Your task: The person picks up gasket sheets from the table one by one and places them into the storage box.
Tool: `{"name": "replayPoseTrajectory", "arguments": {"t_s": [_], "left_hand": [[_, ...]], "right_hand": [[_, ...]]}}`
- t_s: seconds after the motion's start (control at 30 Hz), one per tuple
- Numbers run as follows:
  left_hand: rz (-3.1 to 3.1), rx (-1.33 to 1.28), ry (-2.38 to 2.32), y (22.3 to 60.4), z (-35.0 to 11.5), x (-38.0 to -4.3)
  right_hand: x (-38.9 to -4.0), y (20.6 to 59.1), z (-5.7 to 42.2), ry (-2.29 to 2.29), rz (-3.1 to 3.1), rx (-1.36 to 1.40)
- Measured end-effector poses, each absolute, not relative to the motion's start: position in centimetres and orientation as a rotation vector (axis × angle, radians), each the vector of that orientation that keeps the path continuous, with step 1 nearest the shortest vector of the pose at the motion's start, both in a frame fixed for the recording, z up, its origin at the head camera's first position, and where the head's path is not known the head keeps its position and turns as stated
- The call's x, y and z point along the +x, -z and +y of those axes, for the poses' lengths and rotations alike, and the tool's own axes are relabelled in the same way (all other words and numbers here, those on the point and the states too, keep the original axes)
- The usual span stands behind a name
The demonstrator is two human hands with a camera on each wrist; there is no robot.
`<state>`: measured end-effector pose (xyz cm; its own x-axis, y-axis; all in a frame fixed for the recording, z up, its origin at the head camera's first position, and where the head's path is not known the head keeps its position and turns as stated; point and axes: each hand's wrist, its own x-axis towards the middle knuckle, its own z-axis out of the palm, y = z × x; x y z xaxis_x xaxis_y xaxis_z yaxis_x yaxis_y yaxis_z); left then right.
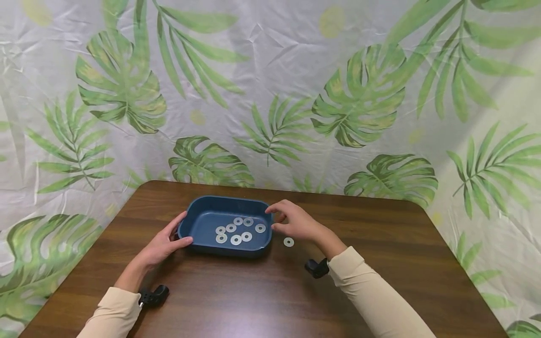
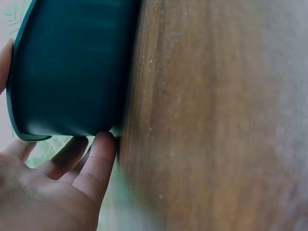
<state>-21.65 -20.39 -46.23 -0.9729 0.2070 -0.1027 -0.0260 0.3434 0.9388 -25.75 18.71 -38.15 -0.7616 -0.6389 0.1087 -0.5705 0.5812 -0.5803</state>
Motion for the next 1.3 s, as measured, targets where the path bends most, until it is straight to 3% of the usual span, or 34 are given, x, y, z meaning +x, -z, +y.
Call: {"name": "replayPoseTrajectory", "arguments": {"t_s": [0.53,1.3], "left_hand": [[2.401,0.165,-1.684,46.3,-20.4,-21.7],[2.405,0.158,-1.677,46.1,-20.3,-21.6]], "right_hand": [[-24.4,42.2,23.9,0.857,2.791,-0.902],[-25.8,45.1,24.7,0.760,2.830,-0.884]]}}
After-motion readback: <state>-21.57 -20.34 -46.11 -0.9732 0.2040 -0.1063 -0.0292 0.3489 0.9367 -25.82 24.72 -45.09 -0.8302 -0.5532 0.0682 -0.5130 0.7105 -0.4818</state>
